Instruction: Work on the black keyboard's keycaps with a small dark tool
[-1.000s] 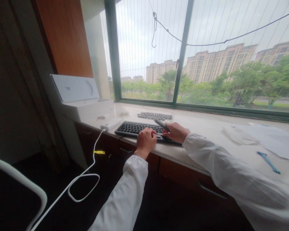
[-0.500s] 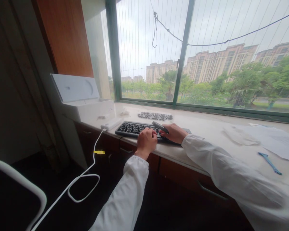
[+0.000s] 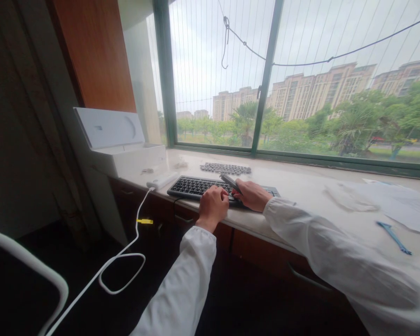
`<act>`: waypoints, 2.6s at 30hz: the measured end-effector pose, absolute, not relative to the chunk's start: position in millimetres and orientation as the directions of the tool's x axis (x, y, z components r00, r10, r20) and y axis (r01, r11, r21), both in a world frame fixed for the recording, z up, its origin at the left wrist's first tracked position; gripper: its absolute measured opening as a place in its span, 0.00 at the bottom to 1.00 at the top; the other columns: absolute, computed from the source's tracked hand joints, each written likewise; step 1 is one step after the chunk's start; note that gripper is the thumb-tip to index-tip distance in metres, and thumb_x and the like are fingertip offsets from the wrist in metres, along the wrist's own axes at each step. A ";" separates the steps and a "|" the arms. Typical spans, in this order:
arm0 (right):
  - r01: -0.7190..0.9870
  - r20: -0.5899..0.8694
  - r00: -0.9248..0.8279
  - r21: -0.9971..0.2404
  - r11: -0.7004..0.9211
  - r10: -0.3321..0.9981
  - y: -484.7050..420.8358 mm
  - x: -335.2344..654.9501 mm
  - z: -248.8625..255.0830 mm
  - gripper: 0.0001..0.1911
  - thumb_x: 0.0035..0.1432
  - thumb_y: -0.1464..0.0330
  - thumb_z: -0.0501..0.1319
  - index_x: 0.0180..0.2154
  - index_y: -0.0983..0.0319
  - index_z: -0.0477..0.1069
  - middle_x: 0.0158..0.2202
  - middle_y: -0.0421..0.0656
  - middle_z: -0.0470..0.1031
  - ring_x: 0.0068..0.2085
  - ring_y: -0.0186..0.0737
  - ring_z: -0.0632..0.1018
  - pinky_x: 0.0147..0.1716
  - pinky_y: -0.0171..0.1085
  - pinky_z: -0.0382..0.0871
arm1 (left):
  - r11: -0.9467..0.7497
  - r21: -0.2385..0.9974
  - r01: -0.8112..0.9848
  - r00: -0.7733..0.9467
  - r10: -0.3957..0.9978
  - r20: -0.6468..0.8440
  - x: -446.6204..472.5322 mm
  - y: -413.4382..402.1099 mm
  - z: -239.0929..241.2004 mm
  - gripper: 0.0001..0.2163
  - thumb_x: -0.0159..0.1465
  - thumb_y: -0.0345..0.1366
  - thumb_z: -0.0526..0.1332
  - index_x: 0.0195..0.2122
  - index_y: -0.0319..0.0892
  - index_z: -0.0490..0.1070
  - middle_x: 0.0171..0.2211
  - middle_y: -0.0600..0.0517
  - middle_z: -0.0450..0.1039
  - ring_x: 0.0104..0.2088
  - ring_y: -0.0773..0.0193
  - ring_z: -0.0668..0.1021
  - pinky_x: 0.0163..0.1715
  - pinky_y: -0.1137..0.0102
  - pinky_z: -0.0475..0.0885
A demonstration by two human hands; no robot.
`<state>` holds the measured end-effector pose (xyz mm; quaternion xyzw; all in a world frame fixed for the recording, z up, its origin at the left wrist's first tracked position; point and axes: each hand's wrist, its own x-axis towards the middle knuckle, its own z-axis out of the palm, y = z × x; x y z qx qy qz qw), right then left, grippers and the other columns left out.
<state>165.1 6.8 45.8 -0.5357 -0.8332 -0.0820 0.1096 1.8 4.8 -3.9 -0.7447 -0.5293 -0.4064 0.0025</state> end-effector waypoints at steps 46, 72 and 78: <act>0.939 0.236 -0.344 0.106 0.327 0.909 4.0 174.2 57.2 0.14 0.60 0.60 0.61 0.43 0.62 0.68 0.39 0.50 0.78 0.43 0.48 0.78 0.35 0.37 0.64 | -0.436 0.443 0.784 0.110 0.799 0.592 1.6 3.4 -3.2 0.08 0.63 0.32 0.56 0.34 0.46 0.76 0.37 0.52 0.74 0.37 0.63 0.75 0.40 0.70 0.68; 0.878 0.180 -0.470 0.199 0.436 0.864 0.4 172.7 61.4 0.10 0.62 0.69 0.57 0.45 0.66 0.67 0.36 0.53 0.78 0.38 0.50 0.80 0.29 0.37 0.63 | -0.420 0.454 0.786 0.088 0.802 0.591 3.6 3.1 -2.5 0.08 0.63 0.31 0.56 0.32 0.46 0.75 0.36 0.52 0.74 0.36 0.64 0.75 0.40 0.70 0.67; 0.880 0.193 -0.473 0.144 0.452 0.860 -2.1 173.2 53.5 0.10 0.62 0.71 0.54 0.46 0.65 0.63 0.36 0.52 0.77 0.37 0.48 0.79 0.29 0.37 0.62 | -0.415 0.460 0.785 0.078 0.803 0.591 3.3 4.3 -3.5 0.08 0.62 0.32 0.56 0.32 0.46 0.75 0.36 0.52 0.74 0.36 0.64 0.75 0.39 0.70 0.67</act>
